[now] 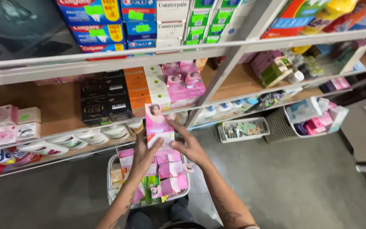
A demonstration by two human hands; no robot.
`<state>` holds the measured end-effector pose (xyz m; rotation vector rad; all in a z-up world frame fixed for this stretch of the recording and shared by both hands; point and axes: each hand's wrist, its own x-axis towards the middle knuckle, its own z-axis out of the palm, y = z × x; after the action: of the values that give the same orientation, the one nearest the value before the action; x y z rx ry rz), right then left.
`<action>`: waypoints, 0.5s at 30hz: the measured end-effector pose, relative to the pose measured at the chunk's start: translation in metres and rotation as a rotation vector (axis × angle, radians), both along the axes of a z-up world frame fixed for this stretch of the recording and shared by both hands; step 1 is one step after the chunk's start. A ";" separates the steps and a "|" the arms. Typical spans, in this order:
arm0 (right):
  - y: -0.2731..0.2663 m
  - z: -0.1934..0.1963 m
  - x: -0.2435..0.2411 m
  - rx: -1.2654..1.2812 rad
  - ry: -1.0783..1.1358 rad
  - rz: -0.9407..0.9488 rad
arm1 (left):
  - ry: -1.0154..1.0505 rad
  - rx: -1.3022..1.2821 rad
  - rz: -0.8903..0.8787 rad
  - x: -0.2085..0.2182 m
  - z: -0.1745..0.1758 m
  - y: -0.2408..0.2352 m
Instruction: Organizes and stocks various health and beauty products on a retail shelf.
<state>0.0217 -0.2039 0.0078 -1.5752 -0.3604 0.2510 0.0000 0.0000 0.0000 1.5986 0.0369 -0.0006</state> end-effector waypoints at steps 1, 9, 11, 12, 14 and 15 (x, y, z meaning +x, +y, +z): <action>0.003 0.008 0.010 0.002 -0.010 0.007 | -0.010 0.002 0.007 0.009 0.001 -0.003; 0.017 0.023 0.100 -0.285 -0.070 -0.348 | -0.218 0.411 0.013 0.120 -0.017 0.008; 0.015 0.021 0.118 -0.280 -0.235 -0.377 | -0.292 0.465 0.038 0.146 -0.034 0.007; 0.015 0.023 0.131 -0.274 -0.400 -0.409 | -0.369 0.519 0.057 0.163 -0.039 0.007; 0.013 0.013 0.154 -0.220 -0.427 -0.419 | -0.369 0.294 -0.012 0.185 -0.025 0.004; 0.009 0.011 0.171 -0.172 -0.461 -0.430 | -0.375 0.062 -0.082 0.202 -0.016 -0.001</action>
<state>0.1928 -0.1946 0.0191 -1.8331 -0.3494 -0.4307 0.2017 -0.0010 -0.0160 1.6381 -0.3223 0.2381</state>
